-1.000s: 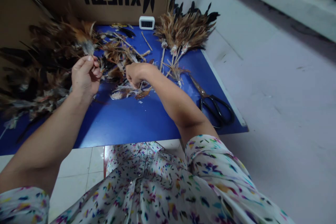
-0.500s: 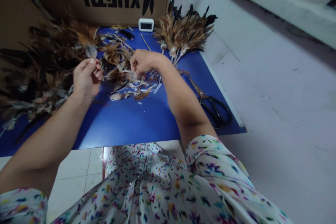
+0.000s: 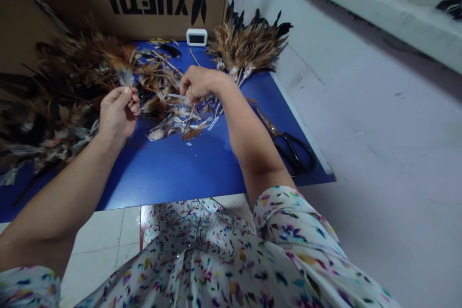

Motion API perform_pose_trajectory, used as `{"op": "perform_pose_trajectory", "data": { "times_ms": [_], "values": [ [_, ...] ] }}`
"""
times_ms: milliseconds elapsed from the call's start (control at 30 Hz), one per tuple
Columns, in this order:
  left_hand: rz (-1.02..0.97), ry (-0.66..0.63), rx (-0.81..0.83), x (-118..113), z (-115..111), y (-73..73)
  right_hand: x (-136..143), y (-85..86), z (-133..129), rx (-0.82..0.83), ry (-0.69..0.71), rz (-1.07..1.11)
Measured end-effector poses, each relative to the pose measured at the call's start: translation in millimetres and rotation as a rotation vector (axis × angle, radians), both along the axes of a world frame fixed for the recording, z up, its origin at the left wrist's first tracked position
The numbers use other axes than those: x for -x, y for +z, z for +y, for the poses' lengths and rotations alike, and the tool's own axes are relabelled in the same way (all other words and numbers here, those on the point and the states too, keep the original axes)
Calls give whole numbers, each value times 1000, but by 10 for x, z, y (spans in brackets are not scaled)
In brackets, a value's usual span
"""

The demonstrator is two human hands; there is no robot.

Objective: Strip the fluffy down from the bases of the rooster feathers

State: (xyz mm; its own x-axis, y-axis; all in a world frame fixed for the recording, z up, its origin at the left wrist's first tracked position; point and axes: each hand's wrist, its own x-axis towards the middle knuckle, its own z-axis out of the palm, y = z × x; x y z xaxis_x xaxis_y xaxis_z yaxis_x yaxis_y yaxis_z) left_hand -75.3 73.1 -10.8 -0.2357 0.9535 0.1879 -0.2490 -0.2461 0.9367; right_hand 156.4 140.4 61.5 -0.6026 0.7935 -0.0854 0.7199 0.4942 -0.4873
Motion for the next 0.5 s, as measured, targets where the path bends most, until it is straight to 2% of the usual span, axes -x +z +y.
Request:
{"op": "perform_pose_trajectory", "data": {
  "times_ms": [167, 500],
  "values": [
    [-78, -11, 10, -56, -47, 61, 12, 56, -25, -24, -30, -112],
    [-51, -21, 22, -54, -50, 42, -12, 13, 26, -54, -43, 26]
  ]
}}
